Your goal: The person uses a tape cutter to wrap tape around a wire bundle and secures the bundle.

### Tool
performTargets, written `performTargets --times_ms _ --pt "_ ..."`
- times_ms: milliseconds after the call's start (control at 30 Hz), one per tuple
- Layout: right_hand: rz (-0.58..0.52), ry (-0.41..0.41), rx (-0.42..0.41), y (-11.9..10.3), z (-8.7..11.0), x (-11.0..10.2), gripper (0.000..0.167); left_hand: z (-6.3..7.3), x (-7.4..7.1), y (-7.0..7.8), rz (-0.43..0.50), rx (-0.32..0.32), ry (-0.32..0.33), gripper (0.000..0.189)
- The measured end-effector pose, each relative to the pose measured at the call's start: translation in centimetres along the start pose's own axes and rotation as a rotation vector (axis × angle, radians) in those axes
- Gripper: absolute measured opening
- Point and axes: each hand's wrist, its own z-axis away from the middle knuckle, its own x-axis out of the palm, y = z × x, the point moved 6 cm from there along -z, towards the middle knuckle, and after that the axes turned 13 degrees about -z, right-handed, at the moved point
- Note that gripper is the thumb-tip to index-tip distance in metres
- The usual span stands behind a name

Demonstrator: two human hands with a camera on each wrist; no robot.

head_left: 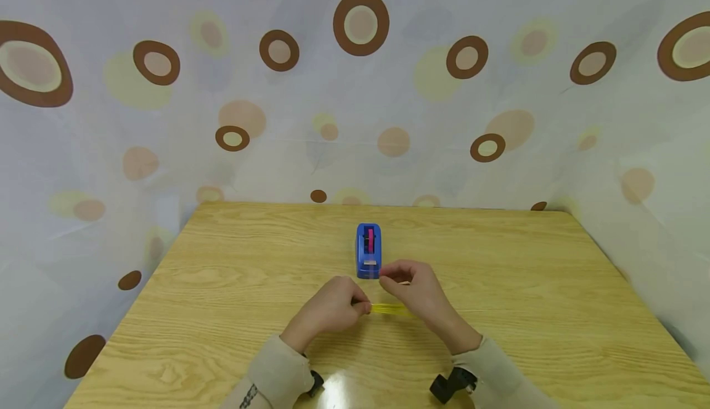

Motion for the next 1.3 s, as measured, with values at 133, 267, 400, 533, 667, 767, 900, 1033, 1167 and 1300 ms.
performTargets --times_ms 133,267,400,533,667,767,900,1033,1167,1300 --pt "0.012 -0.024 -0.001 0.2 0.1 0.1 0.014 0.0 0.1 0.0 -0.004 0.003 -0.001 0.020" --pt "0.028 -0.058 -0.007 0.3 0.2 0.1 0.015 0.0 0.2 -0.1 -0.007 0.001 -0.001 0.019" --pt "0.080 -0.109 -0.022 0.6 0.1 0.3 0.014 -0.1 0.2 -0.2 -0.010 -0.008 0.002 0.019" --pt "0.115 -0.166 -0.027 0.9 0.1 0.4 0.013 -0.1 0.1 -0.1 -0.014 -0.022 0.007 0.019" --pt "0.143 -0.201 -0.010 1.1 0.1 0.6 0.010 0.0 0.0 0.0 -0.012 -0.022 0.013 0.019" --pt "0.175 -0.225 -0.006 1.2 0.2 0.7 0.009 0.0 -0.1 0.0 -0.012 -0.015 0.018 0.019" --pt "0.207 -0.274 -0.008 1.3 0.2 0.9 0.008 0.0 -0.1 0.0 -0.013 -0.010 0.018 0.019" --pt "0.195 -0.328 -0.002 1.5 0.3 1.2 0.009 0.0 -0.1 0.0 -0.013 -0.011 0.016 0.020" --pt "0.181 -0.366 -0.017 1.5 0.4 1.5 0.010 -0.1 0.0 -0.1 -0.011 -0.022 0.015 0.021" --pt "0.182 -0.375 -0.034 1.5 0.6 1.7 0.009 -0.1 0.1 -0.2 -0.011 -0.025 0.007 0.019"
